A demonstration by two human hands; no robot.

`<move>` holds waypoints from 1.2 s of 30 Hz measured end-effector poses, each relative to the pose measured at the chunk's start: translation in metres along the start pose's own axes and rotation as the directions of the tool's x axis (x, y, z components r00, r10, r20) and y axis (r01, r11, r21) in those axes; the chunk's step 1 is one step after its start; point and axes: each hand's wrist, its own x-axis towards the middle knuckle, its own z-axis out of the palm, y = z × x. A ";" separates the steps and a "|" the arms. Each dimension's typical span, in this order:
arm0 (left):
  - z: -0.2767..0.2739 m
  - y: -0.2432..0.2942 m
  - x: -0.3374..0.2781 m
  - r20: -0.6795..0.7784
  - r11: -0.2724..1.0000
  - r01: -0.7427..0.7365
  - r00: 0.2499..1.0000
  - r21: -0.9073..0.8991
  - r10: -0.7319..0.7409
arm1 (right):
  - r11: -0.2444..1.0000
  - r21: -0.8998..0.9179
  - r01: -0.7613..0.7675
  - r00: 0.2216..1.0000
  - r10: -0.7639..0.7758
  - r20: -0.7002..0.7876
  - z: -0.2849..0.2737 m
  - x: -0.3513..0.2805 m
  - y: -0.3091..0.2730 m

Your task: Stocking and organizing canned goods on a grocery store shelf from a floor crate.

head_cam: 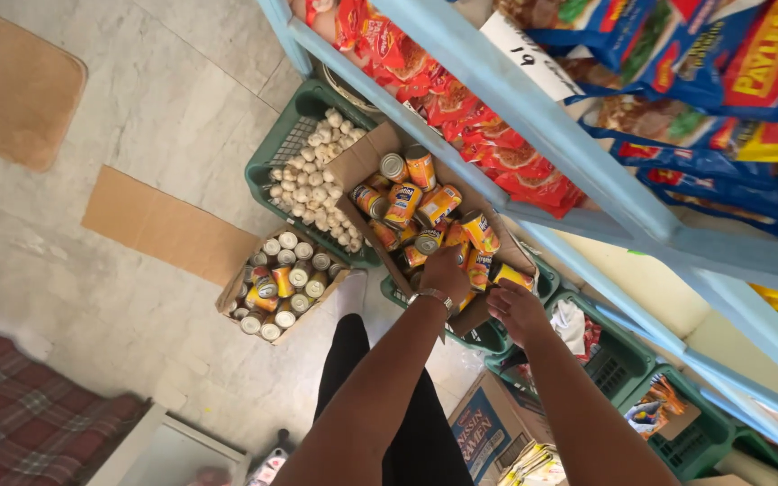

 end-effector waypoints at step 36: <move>0.005 -0.004 -0.002 -0.009 0.967 -0.191 0.981 -0.168 0.193 | 0.957 0.289 0.040 0.998 -0.055 0.042 0.006 0.058 -0.003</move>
